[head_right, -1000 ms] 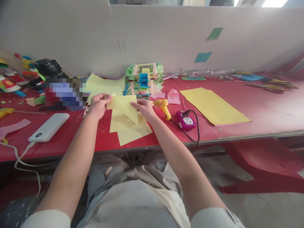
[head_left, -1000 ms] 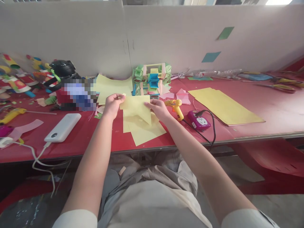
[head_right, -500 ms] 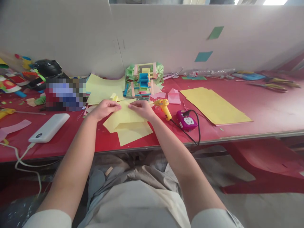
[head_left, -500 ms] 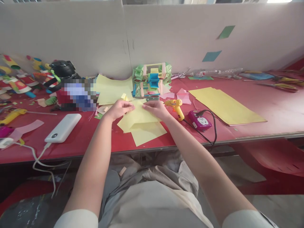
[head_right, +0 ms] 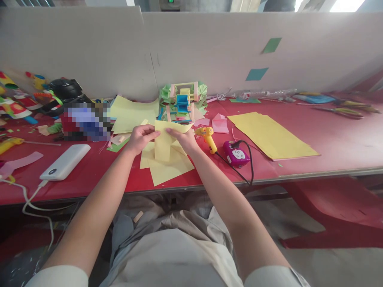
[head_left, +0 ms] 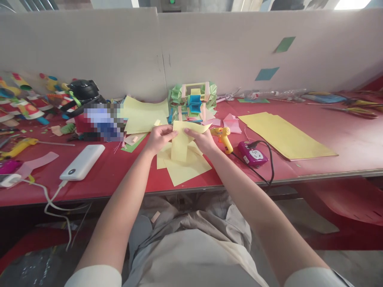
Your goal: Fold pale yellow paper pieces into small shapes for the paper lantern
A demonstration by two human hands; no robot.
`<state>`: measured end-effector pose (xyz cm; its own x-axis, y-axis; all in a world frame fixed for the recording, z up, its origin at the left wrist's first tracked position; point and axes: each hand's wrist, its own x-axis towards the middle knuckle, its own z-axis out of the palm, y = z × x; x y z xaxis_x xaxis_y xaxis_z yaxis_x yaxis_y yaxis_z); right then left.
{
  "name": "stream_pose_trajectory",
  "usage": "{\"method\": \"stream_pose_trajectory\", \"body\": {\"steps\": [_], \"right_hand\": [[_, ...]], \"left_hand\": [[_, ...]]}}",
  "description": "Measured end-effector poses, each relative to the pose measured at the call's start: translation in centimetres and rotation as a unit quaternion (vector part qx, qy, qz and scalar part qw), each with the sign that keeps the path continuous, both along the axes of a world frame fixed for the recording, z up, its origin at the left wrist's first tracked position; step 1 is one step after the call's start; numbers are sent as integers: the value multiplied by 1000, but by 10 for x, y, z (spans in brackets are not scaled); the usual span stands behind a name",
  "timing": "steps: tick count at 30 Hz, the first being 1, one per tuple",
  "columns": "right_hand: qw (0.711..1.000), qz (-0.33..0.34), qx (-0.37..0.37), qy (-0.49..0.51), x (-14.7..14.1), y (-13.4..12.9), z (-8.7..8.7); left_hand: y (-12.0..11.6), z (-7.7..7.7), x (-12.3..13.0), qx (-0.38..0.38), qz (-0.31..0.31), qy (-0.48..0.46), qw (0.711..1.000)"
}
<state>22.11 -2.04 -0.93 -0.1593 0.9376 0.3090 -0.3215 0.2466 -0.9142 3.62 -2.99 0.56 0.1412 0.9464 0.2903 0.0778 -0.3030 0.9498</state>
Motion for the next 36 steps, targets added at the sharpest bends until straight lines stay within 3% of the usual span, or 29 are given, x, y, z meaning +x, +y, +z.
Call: {"method": "stream_pose_trajectory", "body": {"steps": [2, 7, 18, 22, 29, 36], "right_hand": [[1000, 0, 13, -2, 1, -1, 2], [999, 29, 43, 7, 5, -3, 7], [995, 90, 37, 7, 9, -6, 11], [998, 61, 22, -22, 8, -7, 12], [999, 42, -1, 11, 2, -7, 7], [998, -60, -15, 20, 3, 1, 1]], "left_hand": [[-2, 1, 1, 15, -19, -8, 1000], [1, -1, 0, 67, 14, -27, 997], [2, -2, -2, 63, 11, -22, 998], [0, 1, -3, 55, 1, -14, 998], [0, 2, -1, 48, 61, -70, 995], [-4, 7, 1, -61, -18, -55, 996]]}}
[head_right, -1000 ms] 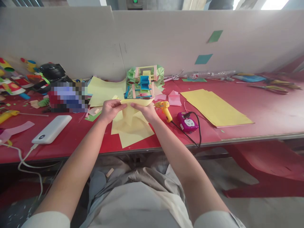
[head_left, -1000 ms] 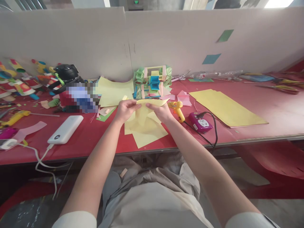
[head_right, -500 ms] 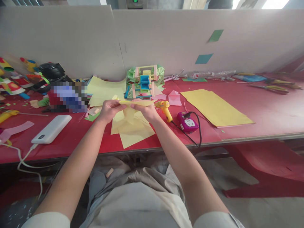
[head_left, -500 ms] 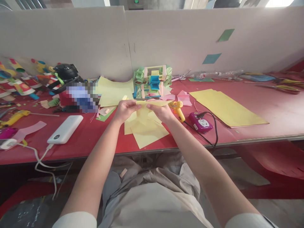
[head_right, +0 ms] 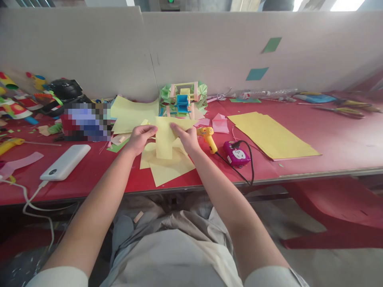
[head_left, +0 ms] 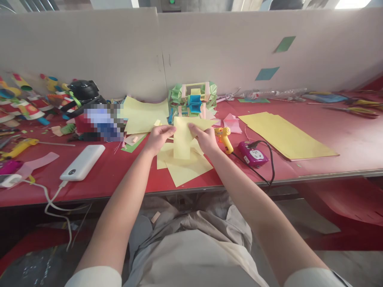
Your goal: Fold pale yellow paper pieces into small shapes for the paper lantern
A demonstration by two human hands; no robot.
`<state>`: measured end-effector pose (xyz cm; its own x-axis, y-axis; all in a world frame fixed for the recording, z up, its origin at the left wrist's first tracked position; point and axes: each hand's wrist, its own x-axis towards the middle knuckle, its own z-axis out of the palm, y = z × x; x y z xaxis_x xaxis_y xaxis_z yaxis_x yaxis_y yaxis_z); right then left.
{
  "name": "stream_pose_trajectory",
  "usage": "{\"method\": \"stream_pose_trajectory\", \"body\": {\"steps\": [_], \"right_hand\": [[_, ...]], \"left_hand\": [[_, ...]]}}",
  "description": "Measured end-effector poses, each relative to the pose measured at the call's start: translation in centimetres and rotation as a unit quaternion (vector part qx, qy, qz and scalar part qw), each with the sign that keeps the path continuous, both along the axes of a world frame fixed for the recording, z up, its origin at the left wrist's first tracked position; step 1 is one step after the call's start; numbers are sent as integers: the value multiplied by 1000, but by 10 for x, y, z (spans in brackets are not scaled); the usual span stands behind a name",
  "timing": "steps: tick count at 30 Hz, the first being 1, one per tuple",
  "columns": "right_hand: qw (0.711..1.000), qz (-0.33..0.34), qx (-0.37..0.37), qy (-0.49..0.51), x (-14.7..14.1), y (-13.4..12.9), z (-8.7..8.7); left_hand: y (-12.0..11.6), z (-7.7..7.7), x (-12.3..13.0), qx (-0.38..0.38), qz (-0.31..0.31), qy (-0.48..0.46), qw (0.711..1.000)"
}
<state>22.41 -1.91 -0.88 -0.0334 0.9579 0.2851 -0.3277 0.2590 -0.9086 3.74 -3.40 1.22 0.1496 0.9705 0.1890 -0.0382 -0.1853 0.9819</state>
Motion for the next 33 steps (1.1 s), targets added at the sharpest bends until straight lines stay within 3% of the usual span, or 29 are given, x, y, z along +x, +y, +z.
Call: {"method": "stream_pose_trajectory", "body": {"steps": [5, 8, 15, 23, 33], "right_hand": [[999, -33, -4, 31, 3, 5, -1], [998, -46, -10, 33, 4, 7, -1], [994, -92, -53, -6, 5, 5, 4], [995, -85, -41, 26, 4, 5, 3], [992, -117, -54, -10, 4, 5, 2]], "left_hand": [[0, -2, -4, -61, -108, 51, 991], [2, -7, -5, -67, -126, 85, 986], [3, -10, -2, -65, -112, 113, 985], [8, -16, 1, -35, -23, 104, 994], [5, -13, 5, -37, -9, 104, 994]]}}
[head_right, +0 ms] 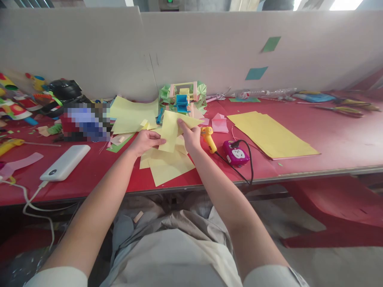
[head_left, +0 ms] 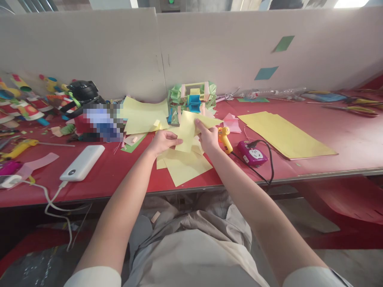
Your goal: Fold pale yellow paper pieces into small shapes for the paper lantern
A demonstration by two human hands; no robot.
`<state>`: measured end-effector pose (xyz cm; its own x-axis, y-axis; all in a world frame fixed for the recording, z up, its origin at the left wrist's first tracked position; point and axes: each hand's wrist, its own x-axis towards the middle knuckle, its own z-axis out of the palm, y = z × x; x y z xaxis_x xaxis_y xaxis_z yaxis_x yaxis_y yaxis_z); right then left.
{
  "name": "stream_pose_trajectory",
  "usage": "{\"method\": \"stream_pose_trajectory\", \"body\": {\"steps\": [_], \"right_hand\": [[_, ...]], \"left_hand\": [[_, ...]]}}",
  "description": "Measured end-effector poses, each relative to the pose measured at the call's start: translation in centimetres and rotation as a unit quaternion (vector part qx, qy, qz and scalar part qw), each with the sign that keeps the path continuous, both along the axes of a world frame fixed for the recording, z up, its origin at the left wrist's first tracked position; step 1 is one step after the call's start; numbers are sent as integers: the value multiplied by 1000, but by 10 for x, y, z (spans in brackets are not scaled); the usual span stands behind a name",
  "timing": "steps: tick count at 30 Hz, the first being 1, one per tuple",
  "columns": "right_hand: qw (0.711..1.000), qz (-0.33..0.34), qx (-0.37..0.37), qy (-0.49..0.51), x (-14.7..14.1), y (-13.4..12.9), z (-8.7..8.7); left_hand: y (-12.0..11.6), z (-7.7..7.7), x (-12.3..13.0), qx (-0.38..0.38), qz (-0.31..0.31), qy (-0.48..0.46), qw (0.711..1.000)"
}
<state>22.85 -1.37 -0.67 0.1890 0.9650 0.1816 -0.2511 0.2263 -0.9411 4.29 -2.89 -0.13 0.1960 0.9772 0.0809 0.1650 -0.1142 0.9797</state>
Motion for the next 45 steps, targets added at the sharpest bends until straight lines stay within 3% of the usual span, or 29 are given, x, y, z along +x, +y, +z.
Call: {"method": "stream_pose_trajectory", "body": {"steps": [11, 23, 28, 34, 39, 43, 45], "right_hand": [[1000, 3, -5, -19, 4, 4, -4], [999, -18, -27, 40, 0, 2, 1], [996, -23, -31, 78, -1, 4, 0], [996, 41, 5, 80, 0, 4, -1], [995, 88, 9, 52, 1, 3, -3], [989, 147, -3, 11, 3, 4, -6], [985, 169, -15, -31, 3, 5, -8]], "left_hand": [[0, -2, -1, -31, -31, -8, 999], [8, -7, -17, -15, -3, 0, 1000], [13, -4, -22, 11, 45, -14, 999], [18, 2, -33, 33, 157, -66, 985], [21, 1, -41, 17, 161, -110, 981], [27, -4, -57, 57, 237, -49, 969], [27, -6, -69, 74, 244, -3, 967]]}}
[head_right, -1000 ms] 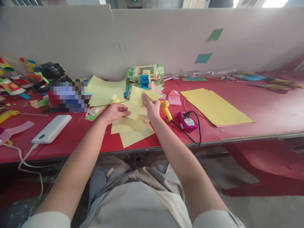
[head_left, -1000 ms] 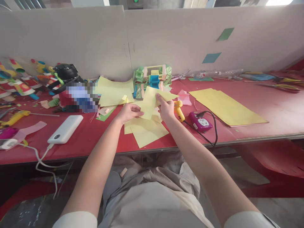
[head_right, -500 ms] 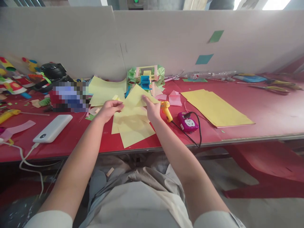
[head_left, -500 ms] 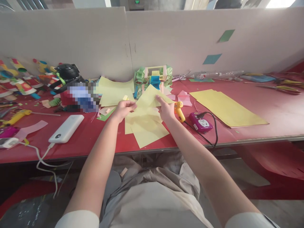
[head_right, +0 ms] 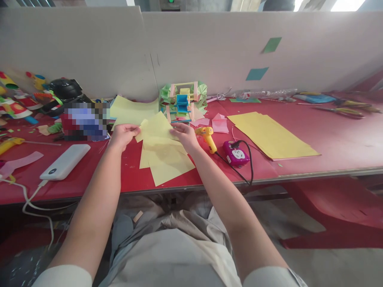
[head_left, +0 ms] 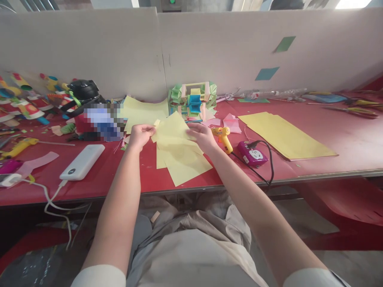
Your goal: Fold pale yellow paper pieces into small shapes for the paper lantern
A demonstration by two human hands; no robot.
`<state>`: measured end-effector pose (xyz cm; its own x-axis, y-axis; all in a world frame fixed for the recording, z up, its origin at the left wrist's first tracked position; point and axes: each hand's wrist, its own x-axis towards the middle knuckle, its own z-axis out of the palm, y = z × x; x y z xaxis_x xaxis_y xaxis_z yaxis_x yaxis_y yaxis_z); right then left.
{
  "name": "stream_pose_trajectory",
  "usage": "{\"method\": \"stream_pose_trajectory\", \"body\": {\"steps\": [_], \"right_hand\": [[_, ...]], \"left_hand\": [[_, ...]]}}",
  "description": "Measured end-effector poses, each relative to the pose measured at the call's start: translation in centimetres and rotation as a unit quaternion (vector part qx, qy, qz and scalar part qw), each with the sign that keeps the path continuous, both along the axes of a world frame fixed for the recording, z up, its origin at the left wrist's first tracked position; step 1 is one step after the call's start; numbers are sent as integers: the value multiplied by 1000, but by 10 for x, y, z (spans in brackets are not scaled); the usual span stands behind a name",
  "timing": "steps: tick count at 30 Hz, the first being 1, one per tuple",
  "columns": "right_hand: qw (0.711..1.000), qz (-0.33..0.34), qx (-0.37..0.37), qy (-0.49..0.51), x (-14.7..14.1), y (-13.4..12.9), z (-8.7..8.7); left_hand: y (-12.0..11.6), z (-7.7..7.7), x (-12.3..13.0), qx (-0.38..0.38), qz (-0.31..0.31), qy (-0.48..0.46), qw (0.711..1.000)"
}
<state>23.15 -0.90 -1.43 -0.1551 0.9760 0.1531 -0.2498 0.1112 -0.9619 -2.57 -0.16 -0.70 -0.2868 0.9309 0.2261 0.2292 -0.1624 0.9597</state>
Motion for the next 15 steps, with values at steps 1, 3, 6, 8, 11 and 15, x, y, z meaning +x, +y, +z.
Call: {"method": "stream_pose_trajectory", "body": {"steps": [1, 3, 6, 8, 11, 15], "right_hand": [[1000, 9, -2, -24, 0, 0, 0], [998, 24, -8, -62, 0, -2, 0], [996, 23, -2, -90, -1, -3, 0], [994, 16, 15, -110, -2, -3, -2], [990, 15, 36, -135, -2, -3, -4], [989, -2, 49, -139, -3, -3, -4]], "left_hand": [[0, 0, -5, -8, -4, 16, 1000], [-3, 0, -11, -32, -36, 46, 998], [-6, 1, -8, -54, -110, 83, 989], [-9, 3, -1, -63, -154, 95, 981], [-12, 6, 9, -72, -186, 101, 975], [-16, 11, 17, -69, -188, 120, 972]]}}
